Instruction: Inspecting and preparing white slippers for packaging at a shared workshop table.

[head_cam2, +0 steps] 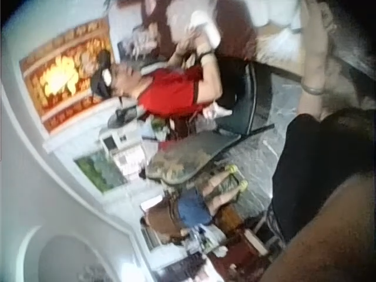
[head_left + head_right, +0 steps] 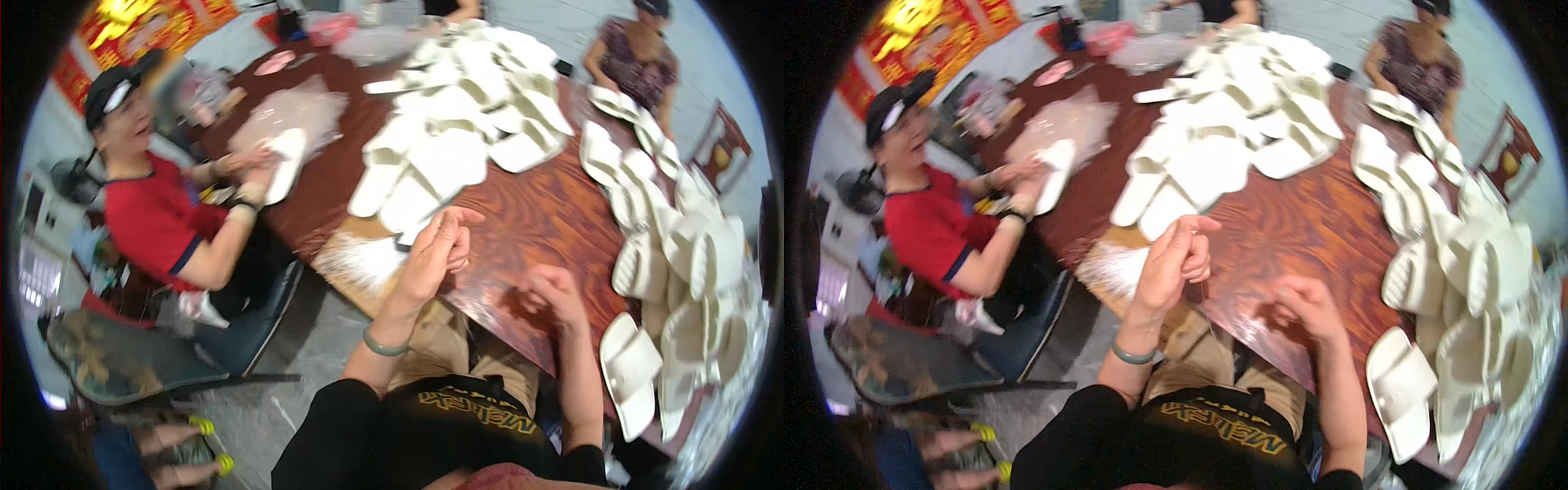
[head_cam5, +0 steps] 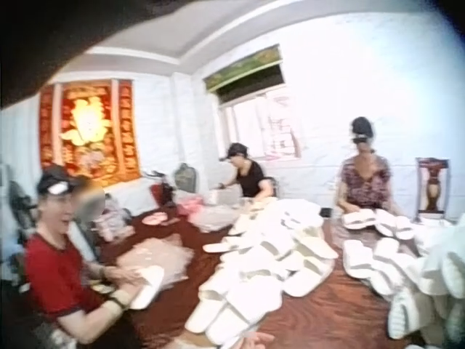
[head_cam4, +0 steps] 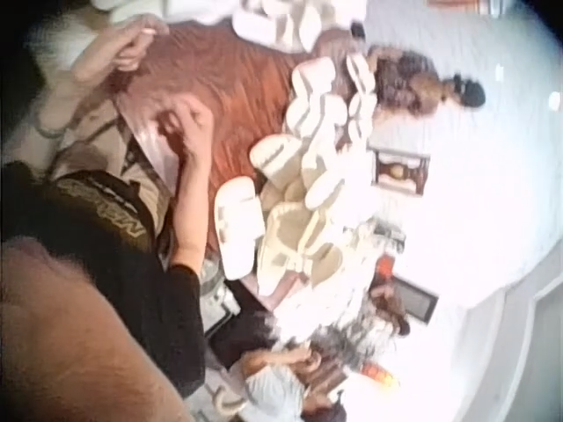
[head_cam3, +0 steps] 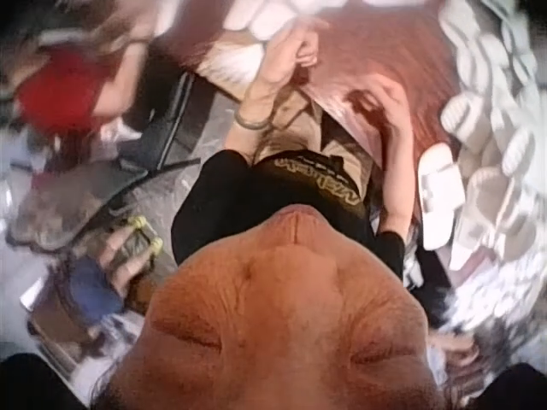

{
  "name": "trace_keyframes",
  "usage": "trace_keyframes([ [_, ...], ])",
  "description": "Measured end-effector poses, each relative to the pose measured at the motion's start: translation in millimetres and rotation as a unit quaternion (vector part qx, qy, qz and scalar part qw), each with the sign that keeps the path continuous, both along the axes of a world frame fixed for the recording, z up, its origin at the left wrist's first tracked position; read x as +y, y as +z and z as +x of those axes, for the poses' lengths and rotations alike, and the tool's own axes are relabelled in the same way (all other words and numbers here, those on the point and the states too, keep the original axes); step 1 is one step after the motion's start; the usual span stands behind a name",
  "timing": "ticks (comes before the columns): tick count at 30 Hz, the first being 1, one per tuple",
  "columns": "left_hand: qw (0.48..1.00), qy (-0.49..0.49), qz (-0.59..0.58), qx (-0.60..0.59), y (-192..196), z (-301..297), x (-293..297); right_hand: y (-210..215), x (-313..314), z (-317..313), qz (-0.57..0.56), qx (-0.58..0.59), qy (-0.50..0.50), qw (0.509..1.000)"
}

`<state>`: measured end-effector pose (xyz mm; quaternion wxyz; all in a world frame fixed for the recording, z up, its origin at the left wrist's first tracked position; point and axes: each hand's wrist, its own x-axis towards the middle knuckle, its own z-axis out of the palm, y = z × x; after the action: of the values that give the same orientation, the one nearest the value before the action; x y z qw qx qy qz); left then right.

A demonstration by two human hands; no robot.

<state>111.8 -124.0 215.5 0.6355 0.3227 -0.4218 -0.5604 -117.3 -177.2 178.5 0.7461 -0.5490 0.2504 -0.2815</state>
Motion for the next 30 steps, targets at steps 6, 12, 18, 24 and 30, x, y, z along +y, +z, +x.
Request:
trace_keyframes([
  [6, 0.985, 0.150, 0.084, -0.015, -20, 38, 29, -5, -7, 5, -0.027, -0.197, 0.005, 0.980],
  [12, 0.997, -0.059, 0.020, 0.045, -21, -14, 29, -16, 20, 35, 0.040, -0.077, 0.041, 0.995],
  [18, 0.999, -0.033, 0.016, -0.017, -28, -24, 37, -10, 43, 25, 0.145, 0.021, 0.086, 0.985],
  [24, 0.989, 0.093, -0.034, 0.109, -47, 46, 60, -1, 88, -61, 0.025, 0.119, -0.097, 0.988],
  [30, 0.990, 0.092, 0.003, 0.103, -89, 40, 33, -13, 105, -68, -0.110, 0.277, -0.334, 0.894],
])
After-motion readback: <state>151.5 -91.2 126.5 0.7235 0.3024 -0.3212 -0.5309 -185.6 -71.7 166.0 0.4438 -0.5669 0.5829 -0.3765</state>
